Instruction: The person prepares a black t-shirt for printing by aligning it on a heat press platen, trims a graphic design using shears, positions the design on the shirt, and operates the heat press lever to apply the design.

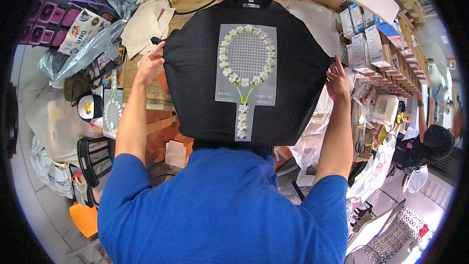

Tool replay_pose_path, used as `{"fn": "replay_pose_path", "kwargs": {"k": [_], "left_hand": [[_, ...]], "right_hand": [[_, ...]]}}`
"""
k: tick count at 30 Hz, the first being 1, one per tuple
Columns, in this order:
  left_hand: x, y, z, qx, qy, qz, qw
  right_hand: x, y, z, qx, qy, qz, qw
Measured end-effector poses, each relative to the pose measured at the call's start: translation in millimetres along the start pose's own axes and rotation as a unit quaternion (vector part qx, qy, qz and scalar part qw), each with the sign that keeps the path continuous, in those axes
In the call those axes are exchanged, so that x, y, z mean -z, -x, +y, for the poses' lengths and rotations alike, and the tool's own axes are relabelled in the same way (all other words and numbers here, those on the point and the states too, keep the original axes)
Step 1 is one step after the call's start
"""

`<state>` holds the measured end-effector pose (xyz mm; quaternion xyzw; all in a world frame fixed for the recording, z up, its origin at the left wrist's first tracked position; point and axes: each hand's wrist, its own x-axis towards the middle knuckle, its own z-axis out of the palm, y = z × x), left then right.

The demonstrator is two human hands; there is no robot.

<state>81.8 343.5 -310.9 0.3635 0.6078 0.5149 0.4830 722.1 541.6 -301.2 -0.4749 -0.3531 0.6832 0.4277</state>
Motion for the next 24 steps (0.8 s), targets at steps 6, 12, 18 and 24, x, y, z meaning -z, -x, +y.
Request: {"fn": "replay_pose_path", "kwargs": {"k": [6, 12, 18, 24], "left_hand": [[2.5, -3.4, 5.0, -0.068, -0.103, -0.016, 0.992], [3.1, -0.9, 9.7, -0.011, -0.036, -0.013, 0.999], [4.4, -3.7, 7.8, -0.008, -0.007, -0.031, 0.999], [-6.3, 0.4, 15.0, 0.012, 0.018, -0.028, 0.999]], "right_hand": [[-20.7, 10.7, -13.1, -0.041, 0.039, 0.073, 0.996], [-13.5, 8.4, -3.5, 0.005, -0.058, 0.026, 0.998], [-14.3, -5.4, -3.5, 0.008, -0.016, 0.091, 0.996], [-13.7, -10.7, -11.2, 0.011, 0.034, 0.116, 0.993]]}}
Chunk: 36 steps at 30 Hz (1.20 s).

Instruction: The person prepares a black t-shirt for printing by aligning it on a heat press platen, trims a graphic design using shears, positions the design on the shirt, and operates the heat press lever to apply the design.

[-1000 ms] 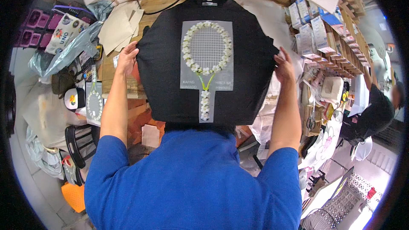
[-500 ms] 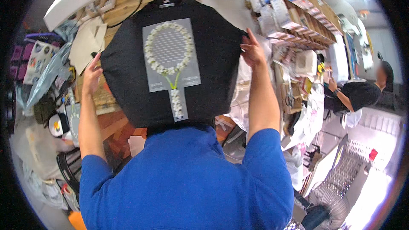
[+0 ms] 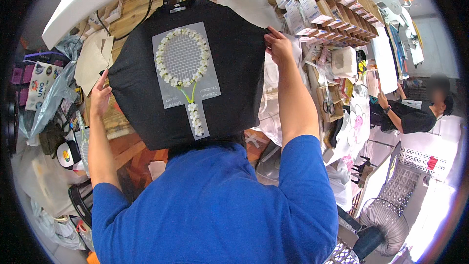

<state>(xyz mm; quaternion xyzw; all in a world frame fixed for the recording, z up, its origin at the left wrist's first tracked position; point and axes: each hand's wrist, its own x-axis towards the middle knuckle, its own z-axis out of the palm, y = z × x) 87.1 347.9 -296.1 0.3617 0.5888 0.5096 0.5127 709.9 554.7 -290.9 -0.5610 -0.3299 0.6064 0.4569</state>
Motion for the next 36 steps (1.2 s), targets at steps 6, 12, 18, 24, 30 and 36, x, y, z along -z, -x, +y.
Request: {"fn": "replay_pose_path", "kwargs": {"k": [6, 12, 18, 24, 30, 36], "left_hand": [[-5.1, 9.9, 6.0, 0.0, 0.023, 0.036, 0.999], [-4.7, 3.6, 7.9, 0.001, -0.01, 0.01, 1.0], [-0.1, 6.1, 2.0, -0.011, -0.011, 0.04, 0.999], [-62.6, 30.4, -19.7, -0.272, -0.472, 0.151, 0.825], [-168.4, 72.6, -26.3, -0.386, -0.429, 0.015, 0.817], [-176.2, 76.1, -31.7, -0.357, -0.47, 0.017, 0.807]], "right_hand": [[-0.4, -11.9, 4.5, -0.01, 0.032, 0.01, 0.999], [15.3, -13.4, 5.9, -0.005, 0.082, 0.01, 0.997], [14.5, -16.6, 10.2, 0.014, -0.029, -0.007, 0.999], [-14.6, 51.3, 67.3, 0.391, 0.528, 0.128, 0.743], [-104.7, 175.8, 85.6, 0.477, 0.536, -0.11, 0.688], [-105.9, 178.7, 91.9, 0.464, 0.552, -0.106, 0.684]]}}
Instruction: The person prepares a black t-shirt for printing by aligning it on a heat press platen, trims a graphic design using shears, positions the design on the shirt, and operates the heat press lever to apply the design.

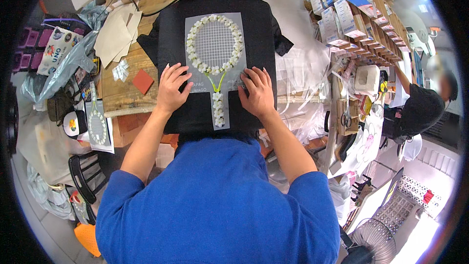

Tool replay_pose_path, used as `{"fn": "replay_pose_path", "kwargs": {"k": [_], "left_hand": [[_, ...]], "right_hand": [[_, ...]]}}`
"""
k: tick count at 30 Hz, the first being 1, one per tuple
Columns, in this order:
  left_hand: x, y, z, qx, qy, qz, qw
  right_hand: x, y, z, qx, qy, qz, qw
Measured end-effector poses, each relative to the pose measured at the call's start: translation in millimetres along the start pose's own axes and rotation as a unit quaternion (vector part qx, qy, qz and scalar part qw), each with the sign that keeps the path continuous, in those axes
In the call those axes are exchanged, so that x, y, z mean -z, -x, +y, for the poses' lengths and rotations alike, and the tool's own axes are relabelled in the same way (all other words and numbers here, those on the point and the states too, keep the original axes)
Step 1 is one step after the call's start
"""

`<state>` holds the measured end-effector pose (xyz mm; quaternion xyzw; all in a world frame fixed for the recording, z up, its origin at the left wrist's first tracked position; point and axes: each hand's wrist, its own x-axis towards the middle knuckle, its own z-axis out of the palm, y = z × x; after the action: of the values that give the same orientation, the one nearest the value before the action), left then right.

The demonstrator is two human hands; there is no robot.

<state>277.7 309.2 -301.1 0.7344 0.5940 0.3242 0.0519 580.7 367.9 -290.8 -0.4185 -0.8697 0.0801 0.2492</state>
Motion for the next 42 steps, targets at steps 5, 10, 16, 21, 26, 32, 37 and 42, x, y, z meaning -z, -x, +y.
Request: {"fn": "replay_pose_path", "kwargs": {"k": [5, 10, 16, 21, 26, 32, 37, 42], "left_hand": [[-1.3, 2.2, -1.9, 0.0, 0.002, 0.001, 1.0], [-2.1, 1.9, -2.9, -0.002, 0.006, 0.003, 1.0], [-1.0, 1.0, -1.2, 0.001, 0.005, 0.007, 1.0], [-0.7, 1.4, -0.1, -0.002, 0.003, 0.006, 1.0], [-1.8, 0.3, -1.2, 0.001, 0.005, 0.002, 1.0], [-3.9, -27.5, -11.8, -0.006, -0.01, 0.014, 1.0], [4.3, -58.7, -40.2, 0.034, 0.077, 0.116, 0.99], [53.7, 0.5, -64.3, 0.317, 0.297, 0.069, 0.898]], "right_hand": [[-0.4, 0.7, -0.5, 0.001, 0.0, 0.004, 1.0], [-1.1, 1.3, 0.2, -0.001, 0.0, 0.005, 1.0], [0.4, -0.5, -0.5, -0.005, -0.002, 0.005, 1.0], [0.7, 0.4, -0.4, -0.006, -0.002, 0.009, 1.0], [2.0, -1.0, -0.1, -0.006, -0.005, 0.002, 1.0], [-7.0, -22.5, 12.6, -0.031, -0.029, 0.032, 0.999], [6.1, -53.5, 33.5, -0.089, -0.101, 0.134, 0.982], [80.5, -42.0, 100.0, -0.106, 0.015, 0.214, 0.971]]}}
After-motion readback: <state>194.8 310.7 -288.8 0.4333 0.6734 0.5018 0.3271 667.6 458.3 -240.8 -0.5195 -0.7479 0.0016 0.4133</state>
